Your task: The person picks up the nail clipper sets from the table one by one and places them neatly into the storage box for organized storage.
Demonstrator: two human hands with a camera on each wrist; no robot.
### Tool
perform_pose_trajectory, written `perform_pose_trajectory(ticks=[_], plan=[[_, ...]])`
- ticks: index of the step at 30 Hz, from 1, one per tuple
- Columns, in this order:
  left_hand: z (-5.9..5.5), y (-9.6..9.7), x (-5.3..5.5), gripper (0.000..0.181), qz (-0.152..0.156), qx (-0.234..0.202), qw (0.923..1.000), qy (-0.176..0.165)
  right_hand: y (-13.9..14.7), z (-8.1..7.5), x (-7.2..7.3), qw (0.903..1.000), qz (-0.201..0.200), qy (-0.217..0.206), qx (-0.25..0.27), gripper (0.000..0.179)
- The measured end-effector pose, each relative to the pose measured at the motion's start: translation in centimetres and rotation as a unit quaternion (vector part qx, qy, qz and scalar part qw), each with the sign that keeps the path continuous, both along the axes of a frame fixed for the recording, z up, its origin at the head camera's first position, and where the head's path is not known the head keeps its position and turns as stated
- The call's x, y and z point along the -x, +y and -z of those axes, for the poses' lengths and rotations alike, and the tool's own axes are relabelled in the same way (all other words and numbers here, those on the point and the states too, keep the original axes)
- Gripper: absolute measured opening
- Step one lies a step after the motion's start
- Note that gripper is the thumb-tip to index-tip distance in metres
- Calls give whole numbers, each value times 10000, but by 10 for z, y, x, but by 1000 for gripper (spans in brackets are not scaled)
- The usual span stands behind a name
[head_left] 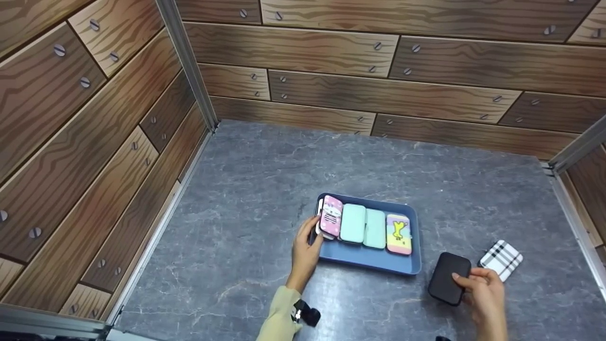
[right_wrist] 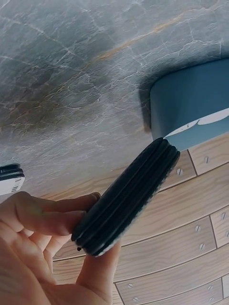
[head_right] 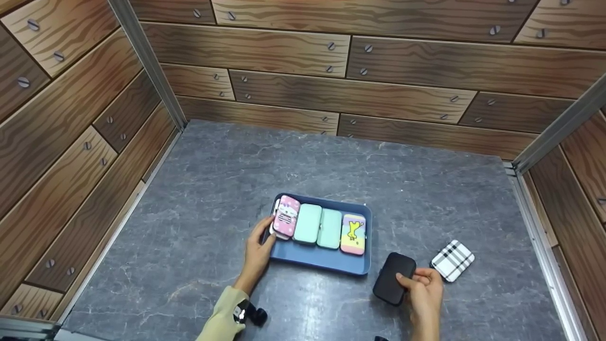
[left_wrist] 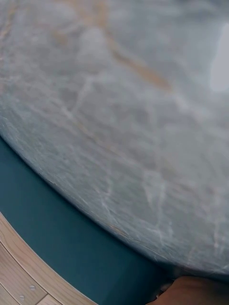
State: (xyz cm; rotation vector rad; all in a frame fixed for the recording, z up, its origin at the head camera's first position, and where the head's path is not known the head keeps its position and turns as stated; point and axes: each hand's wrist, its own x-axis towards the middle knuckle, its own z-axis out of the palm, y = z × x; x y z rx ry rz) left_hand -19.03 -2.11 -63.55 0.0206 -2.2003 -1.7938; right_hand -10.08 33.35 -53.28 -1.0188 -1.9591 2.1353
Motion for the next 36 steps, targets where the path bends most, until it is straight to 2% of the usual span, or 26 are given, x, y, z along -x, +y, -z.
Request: perform_pose_trajectory(ticks=[18, 36], plan=[[1, 0, 1, 47, -8, -79, 10000, 46, 1, 4, -1, 9999, -49, -111, -104, 40], [-1, 0, 0, 47, -61, -15, 10000, 58, 1, 3, -2, 9998, 73, 26, 194, 39]])
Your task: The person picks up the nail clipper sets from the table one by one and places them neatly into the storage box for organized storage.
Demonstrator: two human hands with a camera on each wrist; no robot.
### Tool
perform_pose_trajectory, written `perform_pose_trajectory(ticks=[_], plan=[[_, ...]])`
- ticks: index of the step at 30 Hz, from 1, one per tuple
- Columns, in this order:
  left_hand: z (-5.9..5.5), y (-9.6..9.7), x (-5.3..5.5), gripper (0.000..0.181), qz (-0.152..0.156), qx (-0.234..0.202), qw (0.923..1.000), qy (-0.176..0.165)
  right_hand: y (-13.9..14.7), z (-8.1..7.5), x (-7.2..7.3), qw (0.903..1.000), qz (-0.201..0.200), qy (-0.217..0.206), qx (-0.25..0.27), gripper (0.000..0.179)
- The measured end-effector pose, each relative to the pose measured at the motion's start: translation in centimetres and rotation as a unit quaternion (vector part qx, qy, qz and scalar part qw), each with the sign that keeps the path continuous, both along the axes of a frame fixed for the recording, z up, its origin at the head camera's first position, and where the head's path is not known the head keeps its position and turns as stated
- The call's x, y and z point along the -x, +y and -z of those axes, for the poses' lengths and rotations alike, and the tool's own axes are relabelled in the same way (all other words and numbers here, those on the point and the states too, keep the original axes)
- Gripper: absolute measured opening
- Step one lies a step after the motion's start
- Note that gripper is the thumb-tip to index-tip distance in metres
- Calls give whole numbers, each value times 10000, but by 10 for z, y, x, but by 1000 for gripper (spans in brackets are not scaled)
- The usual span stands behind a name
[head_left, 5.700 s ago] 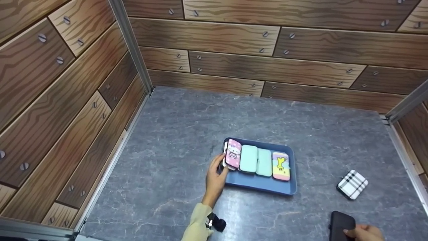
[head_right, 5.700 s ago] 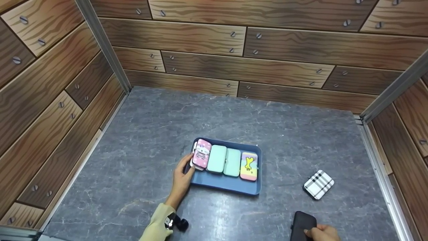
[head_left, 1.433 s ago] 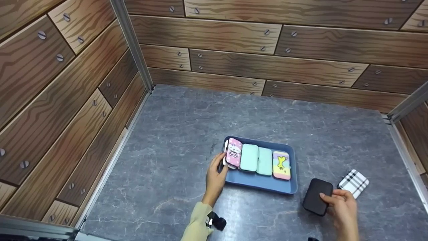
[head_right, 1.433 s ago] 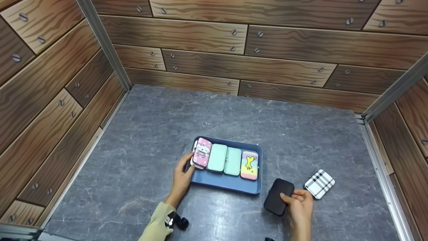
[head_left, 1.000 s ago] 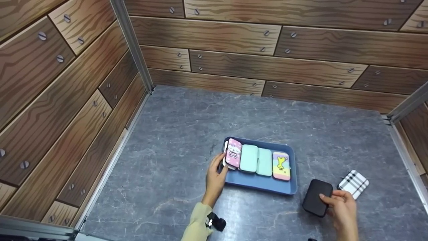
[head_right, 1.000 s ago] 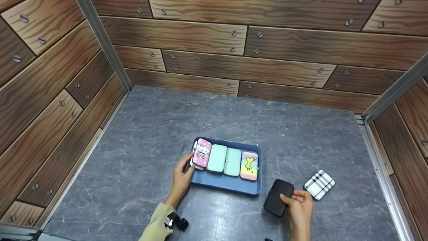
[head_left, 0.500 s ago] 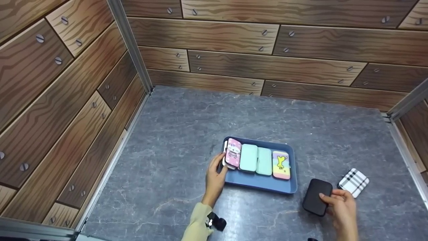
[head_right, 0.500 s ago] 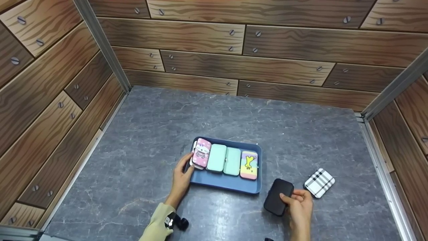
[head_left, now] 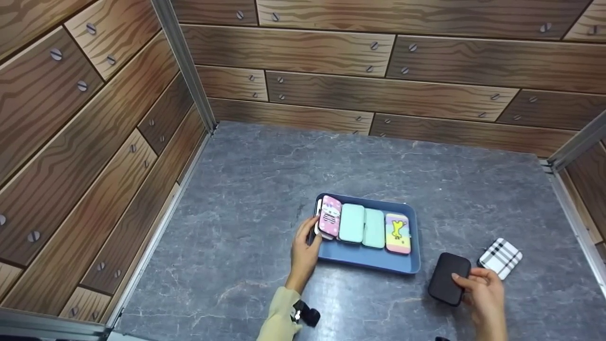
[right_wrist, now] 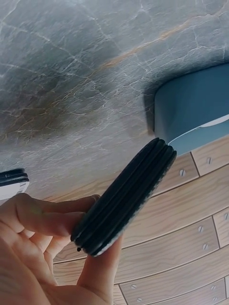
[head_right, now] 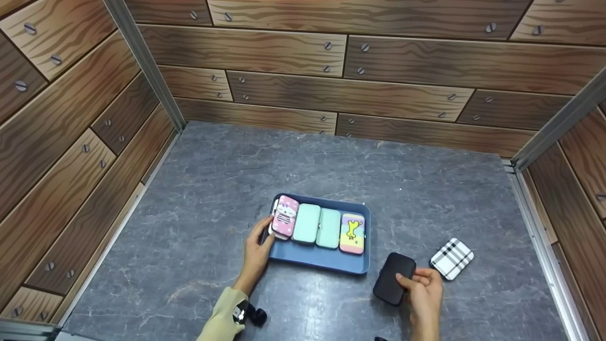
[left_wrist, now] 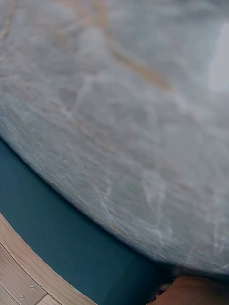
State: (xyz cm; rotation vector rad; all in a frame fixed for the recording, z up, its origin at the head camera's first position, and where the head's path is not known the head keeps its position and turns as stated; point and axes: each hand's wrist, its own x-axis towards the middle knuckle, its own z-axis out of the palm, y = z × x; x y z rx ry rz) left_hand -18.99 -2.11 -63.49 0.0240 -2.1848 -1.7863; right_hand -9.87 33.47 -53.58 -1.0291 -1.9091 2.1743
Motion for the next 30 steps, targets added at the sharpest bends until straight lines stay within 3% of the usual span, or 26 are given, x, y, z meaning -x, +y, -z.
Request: perform_pose_trajectory(ticks=[12, 25, 30], plan=[[5, -1, 3, 47, -33, -57, 9997, -228, -3, 12, 7, 9995, -190, -224, -148, 40], [4, 0, 1, 46, -81, -95, 9999, -98, -11, 22, 15, 9973, -436, -371, -457, 37], [3, -1, 0, 46, -73, -34, 9999, -109, -15, 20, 23, 9984, -379, -290, -297, 37]])
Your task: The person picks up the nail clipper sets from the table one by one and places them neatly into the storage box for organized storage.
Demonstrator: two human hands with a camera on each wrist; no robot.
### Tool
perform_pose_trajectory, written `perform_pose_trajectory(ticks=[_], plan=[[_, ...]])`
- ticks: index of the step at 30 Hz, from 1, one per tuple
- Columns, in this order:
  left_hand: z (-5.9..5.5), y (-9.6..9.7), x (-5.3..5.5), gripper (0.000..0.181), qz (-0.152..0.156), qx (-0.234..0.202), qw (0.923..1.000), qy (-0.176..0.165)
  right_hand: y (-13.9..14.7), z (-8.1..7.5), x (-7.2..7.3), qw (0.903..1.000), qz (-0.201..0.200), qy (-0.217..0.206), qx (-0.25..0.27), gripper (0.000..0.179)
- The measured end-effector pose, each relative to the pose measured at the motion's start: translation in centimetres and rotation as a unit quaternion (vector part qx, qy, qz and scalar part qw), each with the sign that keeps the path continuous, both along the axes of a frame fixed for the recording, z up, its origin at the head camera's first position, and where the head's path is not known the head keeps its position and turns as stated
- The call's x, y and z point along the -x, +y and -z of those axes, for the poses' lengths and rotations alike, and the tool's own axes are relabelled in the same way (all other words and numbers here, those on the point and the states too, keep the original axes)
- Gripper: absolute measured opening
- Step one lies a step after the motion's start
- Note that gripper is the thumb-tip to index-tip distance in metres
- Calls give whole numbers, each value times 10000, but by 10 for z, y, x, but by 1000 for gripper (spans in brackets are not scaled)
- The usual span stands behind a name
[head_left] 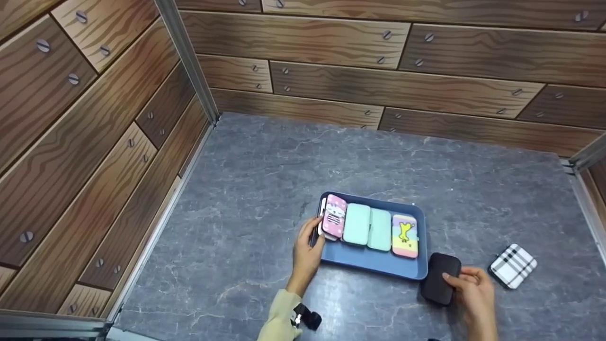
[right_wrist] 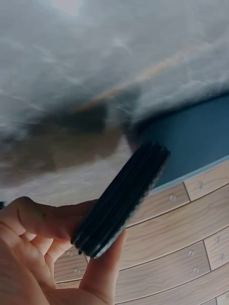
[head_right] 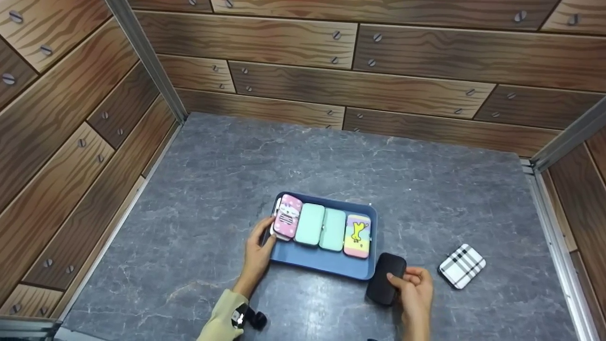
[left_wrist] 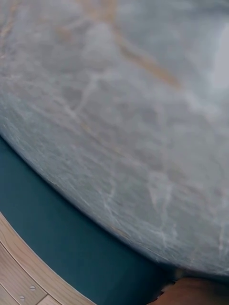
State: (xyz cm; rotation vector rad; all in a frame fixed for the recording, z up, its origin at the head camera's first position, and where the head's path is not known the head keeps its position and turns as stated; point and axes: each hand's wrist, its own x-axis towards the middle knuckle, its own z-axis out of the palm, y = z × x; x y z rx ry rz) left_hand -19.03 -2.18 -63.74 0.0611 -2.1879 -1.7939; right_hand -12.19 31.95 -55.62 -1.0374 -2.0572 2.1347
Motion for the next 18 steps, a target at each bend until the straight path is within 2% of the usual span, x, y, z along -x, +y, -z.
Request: perform_pose_trajectory(ticks=[4, 11, 18], plan=[[-3, -2, -1, 45, 8, 7, 10000, -10, -1, -8, 0, 9997, 173, 148, 86, 36], [-3, -3, 1, 46, 69, 106, 9999, 103, 0, -20, 0, 9932, 865, 507, 586, 32], [-2, -1, -1, 46, 80, 5, 9999, 144, -2, -24, 4, 9913, 867, 604, 786, 31]])
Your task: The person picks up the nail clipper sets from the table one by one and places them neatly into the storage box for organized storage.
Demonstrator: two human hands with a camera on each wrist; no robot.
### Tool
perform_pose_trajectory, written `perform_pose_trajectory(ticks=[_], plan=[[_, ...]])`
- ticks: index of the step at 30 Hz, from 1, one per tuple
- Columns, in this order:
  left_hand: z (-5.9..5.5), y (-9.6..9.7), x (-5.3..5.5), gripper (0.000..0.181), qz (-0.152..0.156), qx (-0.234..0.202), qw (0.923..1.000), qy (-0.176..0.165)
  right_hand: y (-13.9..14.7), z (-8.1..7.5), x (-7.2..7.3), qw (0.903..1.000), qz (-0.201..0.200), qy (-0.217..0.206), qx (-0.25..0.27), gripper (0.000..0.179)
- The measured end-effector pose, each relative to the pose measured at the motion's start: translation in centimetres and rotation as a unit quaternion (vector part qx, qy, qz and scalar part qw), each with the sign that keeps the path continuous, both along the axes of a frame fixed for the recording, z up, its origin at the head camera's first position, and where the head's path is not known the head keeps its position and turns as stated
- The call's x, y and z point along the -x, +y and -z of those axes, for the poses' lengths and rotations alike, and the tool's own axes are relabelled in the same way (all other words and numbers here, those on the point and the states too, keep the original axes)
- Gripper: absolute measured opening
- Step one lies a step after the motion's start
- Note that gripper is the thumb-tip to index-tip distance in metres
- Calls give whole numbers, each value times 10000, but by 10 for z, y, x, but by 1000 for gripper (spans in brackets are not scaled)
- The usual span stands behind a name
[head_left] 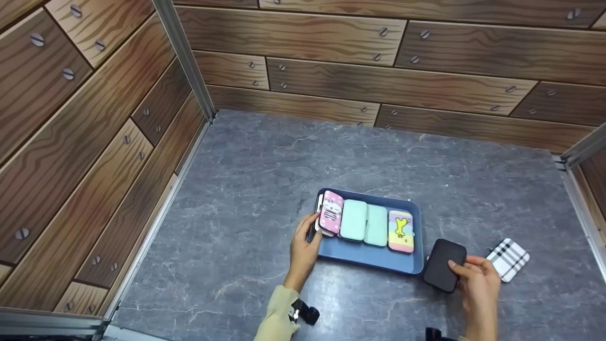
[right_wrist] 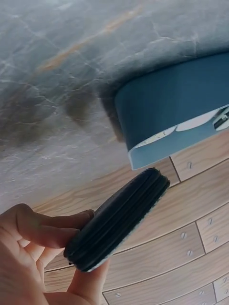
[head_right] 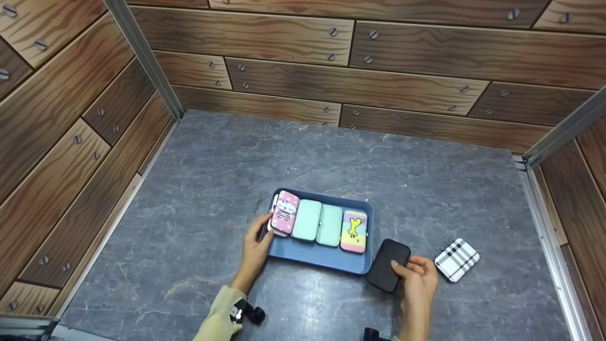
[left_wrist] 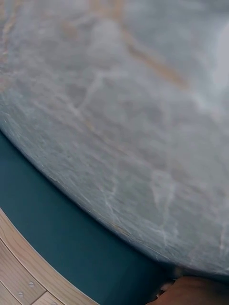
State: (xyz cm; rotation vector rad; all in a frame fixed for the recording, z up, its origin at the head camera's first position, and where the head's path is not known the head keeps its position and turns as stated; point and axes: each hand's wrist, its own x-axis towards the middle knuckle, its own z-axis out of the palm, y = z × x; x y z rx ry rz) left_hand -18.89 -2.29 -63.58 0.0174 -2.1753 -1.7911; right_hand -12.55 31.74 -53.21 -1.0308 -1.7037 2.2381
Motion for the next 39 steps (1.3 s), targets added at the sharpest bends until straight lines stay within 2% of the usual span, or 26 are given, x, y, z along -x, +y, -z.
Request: perform_pose_trajectory(ticks=[3, 8, 19, 28, 31, 35, 39], plan=[[0, 0, 1, 45, 3, -6, 10000, 30, -3, -1, 3, 9999, 5, 71, 114, 32], [1, 0, 0, 45, -20, 44, 9999, -128, -9, -3, 8, 9998, -47, 153, 120, 32], [2, 0, -2, 46, -29, 32, 9999, -143, -27, -3, 25, 9986, -308, 385, -190, 32], [2, 0, -1, 46, -2, 27, 9999, -160, -49, 2, 47, 9949, -637, 526, -585, 32], [2, 1, 0, 45, 31, 5, 9999, -147, -55, 4, 55, 9949, -627, 576, -537, 32], [1, 1, 0, 46, 34, 16, 9999, -106, -62, 7, 62, 9942, -697, 564, -600, 32], [1, 1, -1, 45, 11, 25, 10000, -29, -67, 9, 68, 9904, -900, 444, -951, 34]])
